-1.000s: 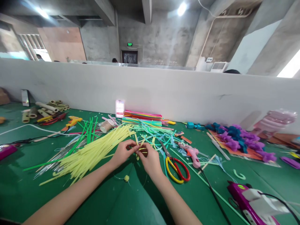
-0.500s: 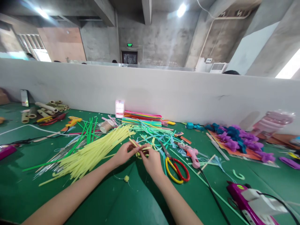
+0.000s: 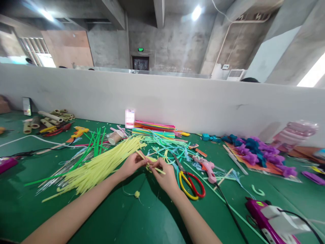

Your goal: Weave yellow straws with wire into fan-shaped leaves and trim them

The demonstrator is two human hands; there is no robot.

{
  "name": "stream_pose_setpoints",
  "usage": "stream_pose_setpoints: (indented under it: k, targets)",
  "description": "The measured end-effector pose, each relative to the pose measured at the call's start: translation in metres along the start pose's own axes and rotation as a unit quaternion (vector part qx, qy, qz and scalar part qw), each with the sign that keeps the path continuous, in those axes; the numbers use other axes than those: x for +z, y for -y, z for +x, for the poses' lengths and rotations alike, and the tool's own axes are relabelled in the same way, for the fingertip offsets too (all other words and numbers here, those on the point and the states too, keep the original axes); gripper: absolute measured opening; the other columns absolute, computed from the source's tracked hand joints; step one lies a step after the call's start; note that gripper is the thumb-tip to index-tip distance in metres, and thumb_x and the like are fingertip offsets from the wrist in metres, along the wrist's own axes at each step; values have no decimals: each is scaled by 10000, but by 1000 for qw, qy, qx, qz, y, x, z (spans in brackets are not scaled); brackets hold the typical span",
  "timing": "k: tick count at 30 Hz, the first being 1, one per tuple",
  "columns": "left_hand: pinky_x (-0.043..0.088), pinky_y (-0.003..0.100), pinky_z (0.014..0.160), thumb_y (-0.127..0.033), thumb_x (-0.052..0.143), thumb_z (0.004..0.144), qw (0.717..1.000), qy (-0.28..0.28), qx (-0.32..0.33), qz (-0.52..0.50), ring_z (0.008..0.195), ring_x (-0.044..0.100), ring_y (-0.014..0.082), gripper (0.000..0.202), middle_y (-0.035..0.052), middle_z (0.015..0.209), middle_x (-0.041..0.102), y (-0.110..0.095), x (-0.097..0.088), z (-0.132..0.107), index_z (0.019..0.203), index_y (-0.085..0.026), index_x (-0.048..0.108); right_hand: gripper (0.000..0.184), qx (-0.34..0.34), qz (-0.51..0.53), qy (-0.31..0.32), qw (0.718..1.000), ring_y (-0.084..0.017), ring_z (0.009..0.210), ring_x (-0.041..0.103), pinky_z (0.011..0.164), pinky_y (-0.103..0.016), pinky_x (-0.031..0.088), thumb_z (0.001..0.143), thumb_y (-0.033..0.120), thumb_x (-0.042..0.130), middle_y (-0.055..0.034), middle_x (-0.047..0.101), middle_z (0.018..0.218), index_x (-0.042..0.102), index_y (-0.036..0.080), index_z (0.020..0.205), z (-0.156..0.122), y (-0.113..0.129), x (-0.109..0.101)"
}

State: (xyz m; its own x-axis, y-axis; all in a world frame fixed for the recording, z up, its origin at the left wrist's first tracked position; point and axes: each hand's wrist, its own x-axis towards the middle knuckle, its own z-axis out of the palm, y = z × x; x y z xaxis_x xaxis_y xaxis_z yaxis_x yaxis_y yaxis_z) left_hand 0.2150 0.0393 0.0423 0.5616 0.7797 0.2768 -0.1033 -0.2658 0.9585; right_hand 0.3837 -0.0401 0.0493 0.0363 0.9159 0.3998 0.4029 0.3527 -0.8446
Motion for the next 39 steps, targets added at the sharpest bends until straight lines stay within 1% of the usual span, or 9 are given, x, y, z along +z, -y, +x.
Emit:
stream_pose_setpoints:
  k: [4,8,17,23,27,30,33,36,39]
  targets:
    - [542,342,729,-484,664,759,1000,-3,-19,-24,807,691,217,365,82,866,715,2,-4,0,848,-159,523,191,12,20,9,1000,-234,908,698,796,-380,549,806,353,629,-72,739,910,497,228,746,0,3,-4]
    - [553,352,709,-498,610,802,1000,-10,-19,-17,760,704,215,365,82,833,724,6,-6,-2,912,-170,490,203,23,42,16,999,-241,932,695,793,-380,552,794,355,643,-79,742,923,493,227,744,0,3,-7]
    - [560,355,698,-484,565,844,999,-4,-22,-32,838,701,227,334,104,877,723,5,-9,-4,920,-180,449,226,42,57,4,997,-244,899,704,781,-381,553,768,384,670,-74,742,899,515,220,750,3,-10,-8]
    - [545,338,694,-484,606,813,999,-6,-24,-26,857,685,228,337,102,928,718,-1,-15,-5,859,-173,483,224,54,60,8,997,-241,904,699,784,-365,549,764,384,679,-75,739,887,530,218,762,3,-9,-10]
    - [536,326,680,-471,633,792,999,-34,-29,-25,862,673,228,328,83,917,719,-2,-21,-4,850,-167,525,250,68,71,5,995,-245,845,706,749,-365,551,742,408,700,-79,736,878,548,213,778,5,-11,-15]
    - [534,315,661,-450,647,785,998,-46,-42,-30,838,668,218,315,76,896,717,-3,-23,-3,851,-163,536,266,78,92,3,993,-253,884,700,749,-352,548,731,425,710,-73,734,860,550,216,770,8,-12,-16]
    - [524,303,653,-434,668,768,998,-32,-44,-22,824,660,210,314,77,888,709,-5,-22,-4,851,-155,551,285,84,88,3,993,-247,862,703,733,-340,549,725,453,707,-63,735,851,550,220,773,8,-12,-15]
    - [507,288,648,-427,677,756,999,0,-40,12,804,645,197,314,64,867,689,-7,-15,-5,862,-149,576,291,80,71,5,994,-233,794,708,708,-336,550,729,467,697,-58,733,842,559,220,794,7,-9,-10]
    - [479,261,647,-390,644,781,997,21,-6,71,758,610,161,248,33,820,645,-12,-6,-8,821,-153,583,279,59,92,7,994,-233,800,706,734,-347,548,732,441,698,-63,730,836,559,216,819,6,-8,-4]
